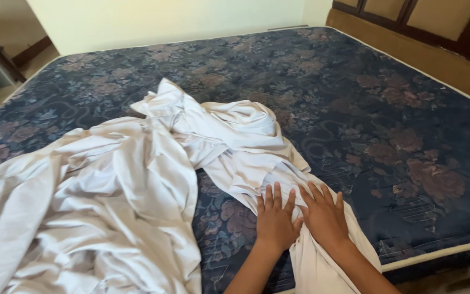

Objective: The person picks up a white bed sheet from a wooden cabinet and moves to a bed with a blue floral mattress. They spread the sheet out on the bed and proceed to fold it into a smaller bundle by hand.

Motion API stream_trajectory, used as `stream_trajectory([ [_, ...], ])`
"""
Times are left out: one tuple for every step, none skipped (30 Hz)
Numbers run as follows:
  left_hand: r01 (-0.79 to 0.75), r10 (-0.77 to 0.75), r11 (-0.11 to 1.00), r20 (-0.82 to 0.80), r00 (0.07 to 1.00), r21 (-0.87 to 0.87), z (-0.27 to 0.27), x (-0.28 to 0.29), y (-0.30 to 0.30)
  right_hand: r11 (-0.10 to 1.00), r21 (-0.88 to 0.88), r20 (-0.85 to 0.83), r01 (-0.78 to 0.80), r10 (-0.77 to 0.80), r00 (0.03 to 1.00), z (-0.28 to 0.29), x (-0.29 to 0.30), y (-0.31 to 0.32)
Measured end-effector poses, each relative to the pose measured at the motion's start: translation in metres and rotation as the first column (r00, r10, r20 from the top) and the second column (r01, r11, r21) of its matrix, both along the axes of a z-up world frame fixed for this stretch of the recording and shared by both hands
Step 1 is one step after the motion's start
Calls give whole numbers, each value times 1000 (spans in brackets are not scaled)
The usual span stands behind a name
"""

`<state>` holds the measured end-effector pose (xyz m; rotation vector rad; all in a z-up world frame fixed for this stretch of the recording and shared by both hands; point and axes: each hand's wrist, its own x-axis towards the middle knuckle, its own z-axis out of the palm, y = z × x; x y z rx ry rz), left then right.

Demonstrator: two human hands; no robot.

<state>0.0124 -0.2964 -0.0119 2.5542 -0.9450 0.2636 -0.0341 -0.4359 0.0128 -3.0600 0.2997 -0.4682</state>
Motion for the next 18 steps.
stream_trajectory([
  [8,-8,1000,-4,1000,2,0,4,-8,1000,2,-4,8,-8,1000,0,4,-6],
  [-15,15,1000,-18,1000,27,0,7,-16,1000,-30,-1,-7,7,1000,-1,8,-12],
  [-37,38,998,-32,999,53,0,10,-24,998,-61,2,-23,23,1000,-2,12,-18],
  [-29,31,998,-36,999,55,-2,14,-32,998,-59,-3,-15,15,1000,-4,16,-26],
  [-40,42,997,-29,999,63,-4,18,-40,996,-86,29,-32,34,999,-7,21,-33],
  [-55,56,996,-21,998,73,-5,22,-47,992,-113,60,-50,57,997,-9,26,-40],
  [-50,52,996,-24,998,76,-8,27,-55,993,-110,56,-46,52,997,-7,31,-46],
  [-59,60,997,-14,998,54,-11,32,-64,990,-135,69,-49,58,996,-6,35,-52],
  [-69,69,997,-4,998,31,-14,36,-72,986,-160,82,-51,65,995,-4,39,-58],
  [-64,64,997,-8,998,33,-16,42,-82,986,-158,77,-47,60,995,-6,45,-66],
  [-76,77,996,-7,997,38,-18,47,-91,985,-167,80,-42,56,995,-8,51,-75],
  [-88,89,995,-7,996,43,-20,52,-99,984,-175,81,-36,51,995,-10,56,-82],
  [-84,85,995,-12,996,46,-17,58,-107,985,-172,75,-33,47,996,-6,61,-84],
  [-86,91,992,-51,995,98,-15,63,-113,984,-181,69,-4,16,997,-4,65,-86],
  [-85,99,985,-90,991,149,-14,68,-120,981,-190,63,26,-14,998,-2,69,-87],
  [-83,98,985,-100,990,152,-17,74,-124,982,-188,52,25,-15,999,-9,75,-91],
  [-89,104,983,-87,991,159,-20,80,-129,976,-213,103,36,-14,995,-16,81,-96],
  [-94,106,982,-66,992,165,-21,89,-134,970,-237,162,53,-15,987,-21,90,-100],
])
